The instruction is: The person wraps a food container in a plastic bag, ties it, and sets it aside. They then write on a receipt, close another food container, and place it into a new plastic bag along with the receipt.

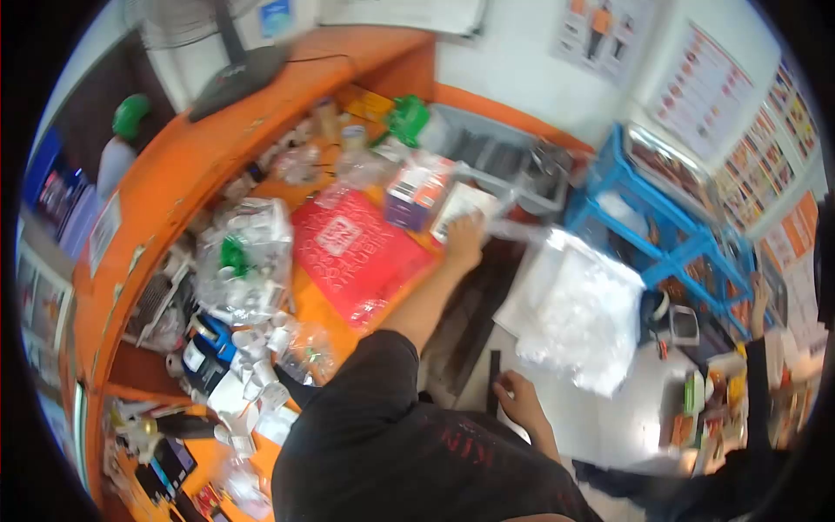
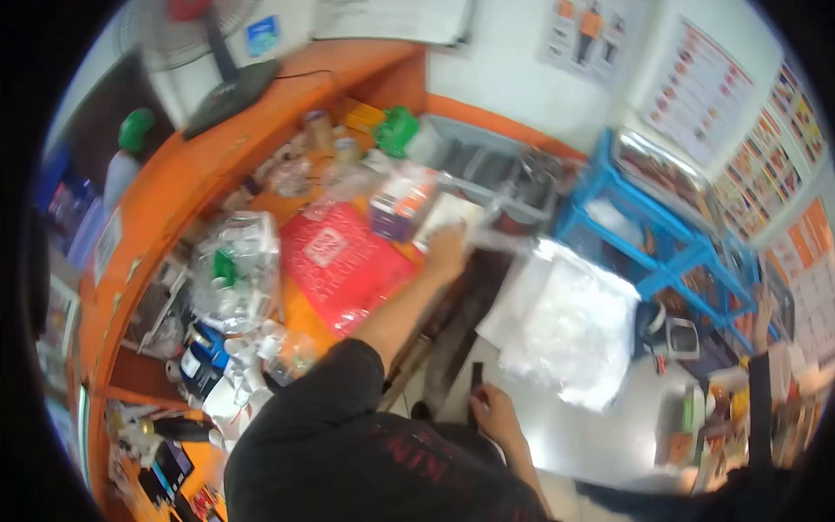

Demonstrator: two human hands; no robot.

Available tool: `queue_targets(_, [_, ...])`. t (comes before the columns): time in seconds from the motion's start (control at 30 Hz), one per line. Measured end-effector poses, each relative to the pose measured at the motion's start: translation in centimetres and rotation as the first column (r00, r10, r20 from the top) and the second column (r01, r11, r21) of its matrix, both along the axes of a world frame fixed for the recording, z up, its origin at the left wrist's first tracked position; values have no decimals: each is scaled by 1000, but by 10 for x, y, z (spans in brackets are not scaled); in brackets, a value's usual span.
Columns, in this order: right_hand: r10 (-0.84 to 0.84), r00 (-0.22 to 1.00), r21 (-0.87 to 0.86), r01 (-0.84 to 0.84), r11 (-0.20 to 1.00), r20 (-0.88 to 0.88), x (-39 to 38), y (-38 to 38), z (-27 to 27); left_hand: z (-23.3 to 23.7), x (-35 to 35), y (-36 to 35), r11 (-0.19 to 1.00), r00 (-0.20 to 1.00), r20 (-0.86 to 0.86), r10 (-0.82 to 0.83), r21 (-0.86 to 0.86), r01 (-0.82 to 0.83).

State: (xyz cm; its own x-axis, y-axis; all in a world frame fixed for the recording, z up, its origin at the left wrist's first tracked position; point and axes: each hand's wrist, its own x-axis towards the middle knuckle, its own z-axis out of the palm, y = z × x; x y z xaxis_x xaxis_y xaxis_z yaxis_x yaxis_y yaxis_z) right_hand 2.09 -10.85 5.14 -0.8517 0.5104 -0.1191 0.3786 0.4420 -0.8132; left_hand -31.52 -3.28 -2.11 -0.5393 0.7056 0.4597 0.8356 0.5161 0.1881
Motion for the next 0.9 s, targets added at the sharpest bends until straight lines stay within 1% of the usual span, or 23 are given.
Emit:
queue_targets(0.03, [-6, 1000, 11, 6, 1000, 12, 4, 2, -12, 21, 7, -14, 999, 996, 84, -21, 26, 19])
queue_targets(0.07, [-2, 1000, 4, 2, 1000, 12, 5, 2, -19, 26, 6, -21, 996, 988, 145, -57, 73, 47])
queue_targets(0.1, [12, 1000, -2, -12, 1000, 21, 5, 4, -19, 27, 2, -29, 954, 972, 126, -201, 252, 165])
queue_targets(0.13, [32, 999, -20, -31, 999, 31, 4, 2, -13, 53, 6, -35, 970, 950, 235, -204, 176, 165])
queue_targets(0.2, [102, 994, -33, -101, 994, 37, -6, -1, -13, 85, 8, -52, 924, 952, 173, -252, 334, 184])
queue_targets(0.23, [128, 991, -14, -128, 992, 41, -10, 0, -16, 117, 12, -69, 933, 945, 193, -265, 298, 201])
queue_targets(0.3, [171, 984, 7, -172, 985, 39, -21, 1, -15, 174, 23, -106, 884, 952, 159, -262, 436, 170])
queue_targets(0.37, [238, 970, -15, -237, 971, 40, -36, -1, -13, 245, 29, -161, 899, 976, 110, -188, 419, 126])
queue_targets(0.4, [259, 965, -21, -259, 966, 34, -43, -1, -12, 275, 28, -190, 914, 995, 22, -97, 398, 80])
queue_targets(0.43, [306, 952, 25, -306, 952, 15, -51, 0, -11, 300, 25, -218, 924, 998, -67, -8, 381, 33])
queue_targets(0.47, [349, 937, 73, -348, 935, -2, -58, 0, -10, 319, 16, -245, 926, 976, -169, 135, 371, -64])
queue_targets(0.5, [361, 933, 71, -359, 931, -8, -64, 0, -8, 339, 8, -271, 915, 925, -270, 268, 371, -157])
queue_targets(0.53, [383, 923, 83, -379, 922, -33, -69, -1, -7, 364, 6, -296, 893, 893, -180, 412, 273, -357])
queue_targets(0.57, [402, 914, 98, -395, 913, -56, -73, -2, -7, 376, -6, -314, 819, 820, -169, 547, 311, -483])
queue_targets(0.6, [404, 912, 99, -398, 912, -62, -74, -3, -6, 375, -37, -337, 762, 722, -269, 637, 361, -537])
queue_targets(0.63, [409, 911, 86, -403, 911, -59, -75, -4, -6, 381, -56, -357, 643, 585, -273, 764, 394, -656])
queue_targets(0.7, [402, 914, 70, -398, 915, -54, -74, -6, -8, 387, -100, -399, 439, 385, -216, 897, 356, -825])
queue_targets(0.73, [408, 913, 63, -405, 912, -31, -70, -7, -11, 373, -141, -432, 404, 319, -259, 912, 420, -813])
queue_targets(0.77, [409, 912, 55, -408, 911, -8, -68, -8, -14, 371, -174, -464, 348, 322, -142, 936, 245, -905])
queue_targets(0.8, [390, 921, 46, -389, 920, -8, -68, -7, -17, 364, -185, -485, 294, 262, -152, 953, 257, -921])
queue_targets(0.83, [401, 915, 77, -403, 912, 34, -67, -4, -23, 353, -214, -512, 243, 145, -289, 946, 338, -909])
queue_targets(0.87, [396, 915, 94, -403, 910, 81, -60, -2, -31, 346, -230, -529, 208, 88, -338, 937, 335, -919])
queue_targets(0.9, [393, 914, 134, -405, 905, 103, -57, -2, -33, 327, -265, -566, 302, 70, -507, 859, 393, -868])
